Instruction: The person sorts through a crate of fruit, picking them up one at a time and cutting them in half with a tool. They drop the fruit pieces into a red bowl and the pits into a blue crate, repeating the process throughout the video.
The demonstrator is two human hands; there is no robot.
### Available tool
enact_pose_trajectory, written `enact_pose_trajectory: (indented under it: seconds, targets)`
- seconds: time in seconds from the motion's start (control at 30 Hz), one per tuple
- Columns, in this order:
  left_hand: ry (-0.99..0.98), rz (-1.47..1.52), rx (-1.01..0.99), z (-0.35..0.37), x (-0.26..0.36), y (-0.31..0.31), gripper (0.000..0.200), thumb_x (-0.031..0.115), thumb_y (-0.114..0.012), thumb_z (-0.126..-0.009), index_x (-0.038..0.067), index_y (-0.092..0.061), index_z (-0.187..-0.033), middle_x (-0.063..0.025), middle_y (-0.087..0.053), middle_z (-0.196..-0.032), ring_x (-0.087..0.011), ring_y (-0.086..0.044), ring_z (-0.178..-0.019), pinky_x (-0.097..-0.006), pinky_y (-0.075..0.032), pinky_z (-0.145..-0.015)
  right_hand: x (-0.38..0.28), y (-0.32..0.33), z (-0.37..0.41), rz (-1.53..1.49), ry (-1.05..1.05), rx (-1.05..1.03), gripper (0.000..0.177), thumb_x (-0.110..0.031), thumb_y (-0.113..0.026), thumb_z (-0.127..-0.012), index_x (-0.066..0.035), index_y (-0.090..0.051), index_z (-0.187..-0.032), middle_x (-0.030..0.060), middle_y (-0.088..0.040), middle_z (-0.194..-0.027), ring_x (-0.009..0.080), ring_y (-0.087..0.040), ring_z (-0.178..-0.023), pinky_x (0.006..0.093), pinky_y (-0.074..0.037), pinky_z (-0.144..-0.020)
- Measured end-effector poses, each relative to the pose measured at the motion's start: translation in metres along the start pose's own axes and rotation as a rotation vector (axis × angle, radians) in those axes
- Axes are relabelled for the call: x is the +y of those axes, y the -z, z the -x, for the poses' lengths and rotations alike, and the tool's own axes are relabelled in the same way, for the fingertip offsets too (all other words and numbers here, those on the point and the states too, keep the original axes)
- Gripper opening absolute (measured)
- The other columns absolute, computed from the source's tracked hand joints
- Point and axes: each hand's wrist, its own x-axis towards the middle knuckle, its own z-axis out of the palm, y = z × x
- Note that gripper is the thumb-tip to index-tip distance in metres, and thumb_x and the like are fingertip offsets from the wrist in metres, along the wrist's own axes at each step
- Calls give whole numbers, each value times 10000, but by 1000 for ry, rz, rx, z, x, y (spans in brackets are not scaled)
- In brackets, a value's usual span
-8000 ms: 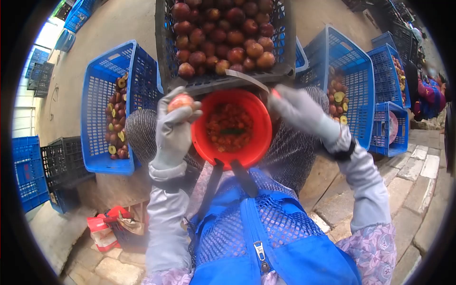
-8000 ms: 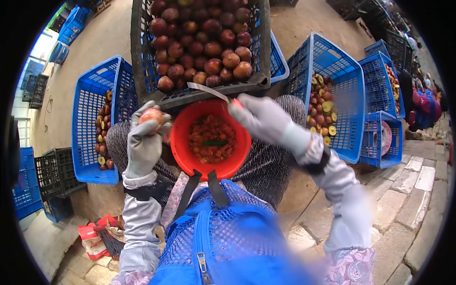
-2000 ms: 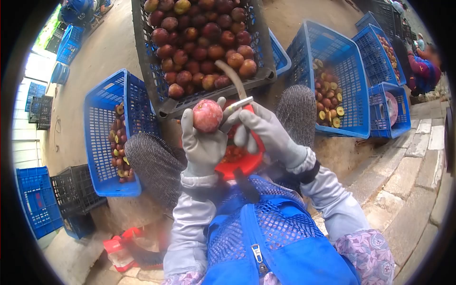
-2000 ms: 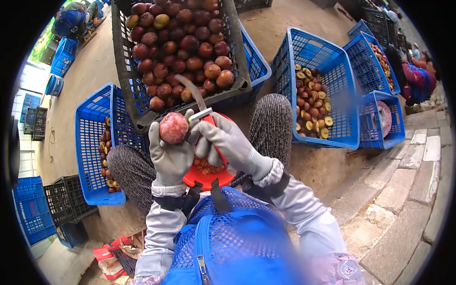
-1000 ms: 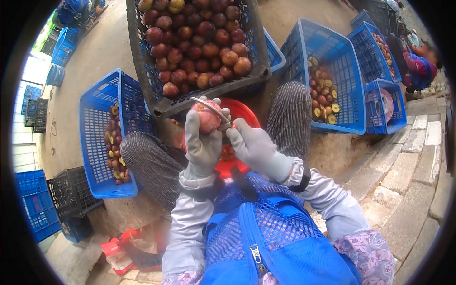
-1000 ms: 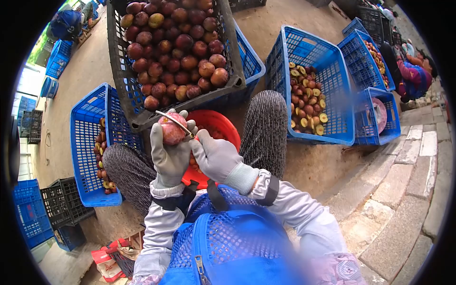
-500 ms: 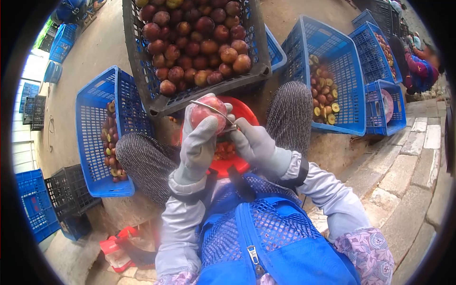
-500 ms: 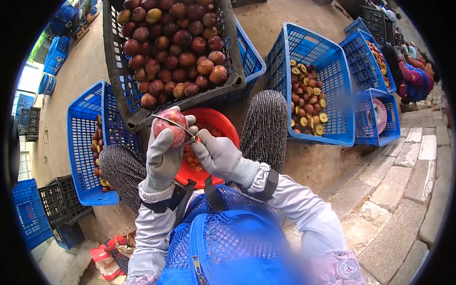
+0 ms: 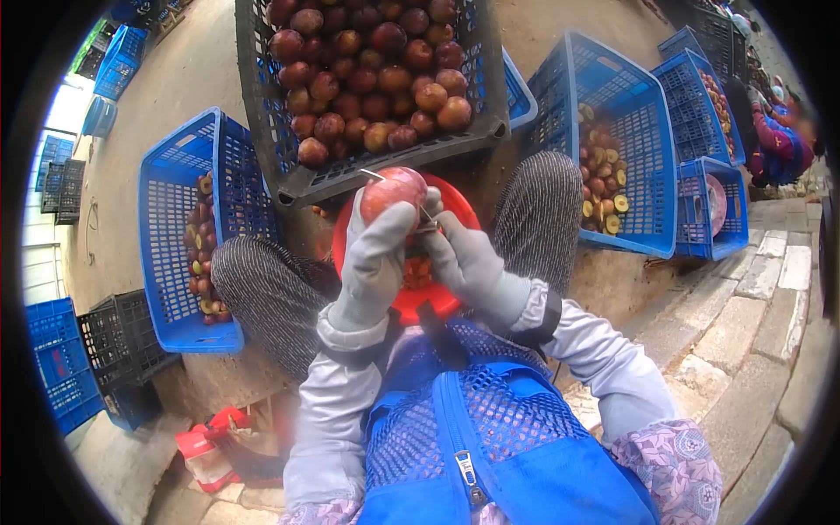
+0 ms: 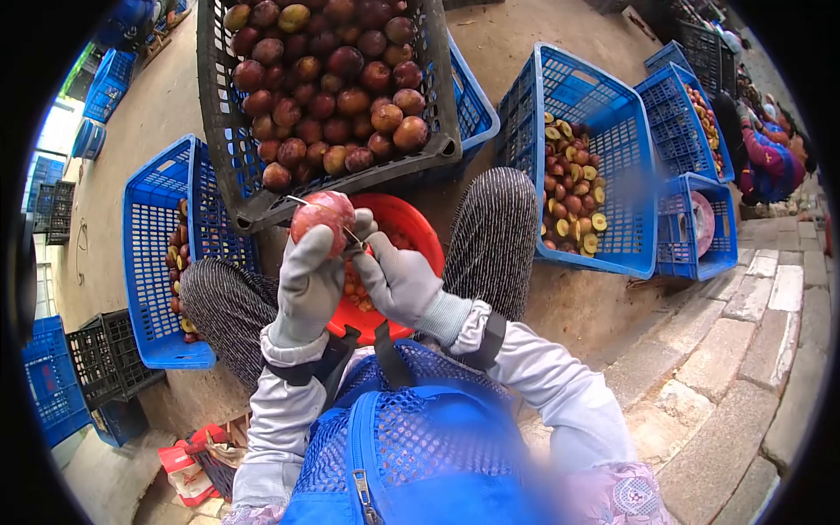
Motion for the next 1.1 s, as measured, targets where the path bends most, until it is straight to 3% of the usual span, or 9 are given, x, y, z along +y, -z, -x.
enact_pose_trajectory:
  seconds: [0.07, 0.2, 0.33, 0.43, 0.6, 0.7, 0.83, 0.97, 1.1]
  targets:
    - [-19, -202, 63, -2, 8, -1, 333, 105, -660, -836, 18, -507, -1119, -80, -617, -999, -154, -621, -895, -280, -494, -825, 3, -3, 3, 43, -47, -16, 209, -263, -461, -983, -55, -469, -1008, 194, -565, -643, 402, -601, -622, 467, -441, -514]
    - [28, -754, 97, -4, 24, 7, 445, 33, -717, -766, 12, -496, -1152, -80, -607, -987, -152, -611, -889, -270, -497, -822, 5, -2, 1, 56, -141, -91, 204, -254, -468, -982, -51, -486, -989, 195, -571, -650, 400, -606, -625, 460, -449, -517]
    - [30, -25, 71, 5, 15, 0, 421, 83, -656, -824, 10, -495, -1207, -122, -598, -1034, -198, -598, -996, -315, -482, -886, -3, -9, 2, -48, -71, -31, 195, -240, -471, -981, -51, -497, -1022, 189, -578, -658, 395, -620, -638, 448, -470, -533]
    - [188, 283, 105, 7, 4, -4, 390, 112, -627, -847, 5, -502, -1201, -125, -604, -1020, -221, -600, -1010, -328, -473, -905, 2, -17, 6, -58, -82, -14, 192, -231, -473, -980, -56, -494, -1056, 185, -583, -665, 394, -628, -651, 435, -481, -550]
    - [69, -435, 36, -1, 15, 19, 380, 53, -699, -781, 13, -514, -1110, -83, -606, -991, -153, -621, -904, -292, -505, -835, 14, 6, 1, 113, -44, -166, 189, -241, -475, -978, -69, -492, -1056, 182, -570, -639, 391, -612, -622, 436, -460, -525]
    - [109, -580, 23, -2, 21, 17, 457, 90, -652, -780, 2, -488, -1197, -117, -615, -1080, -190, -598, -1017, -315, -452, -922, 23, 10, -2, 119, -4, -201, 192, -249, -475, -978, -72, -493, -1047, 180, -560, -623, 388, -597, -597, 440, -446, -514]
    - [88, 222, 78, 9, -4, 2, 545, 141, -639, -809, 1, -420, -1289, -170, -575, -1207, -232, -587, -1057, -356, -425, -969, 27, -7, -4, -25, 110, -102, 188, -242, -476, -980, -62, -496, -1033, 174, -558, -634, 381, -602, -603, 420, -454, -525]
    - [18, -18, 57, 10, -4, 18, 468, 67, -671, -775, 25, -477, -1199, -121, -572, -1142, -219, -582, -1039, -324, -472, -902, 24, 3, -9, -32, 118, -208, 179, -237, -473, -983, -59, -487, -984, 164, -546, -634, 369, -604, -614, 398, -455, -535]
    - [-74, -541, 170, 3, 6, 36, 698, -28, -765, -592, 27, -455, -1214, -95, -548, -1123, -190, -563, -1036, -302, -497, -876, 17, 30, -22, 163, 79, -381, 199, -252, -474, -981, -58, -469, -936, 163, -521, -615, 375, -591, -609, 405, -443, -528]
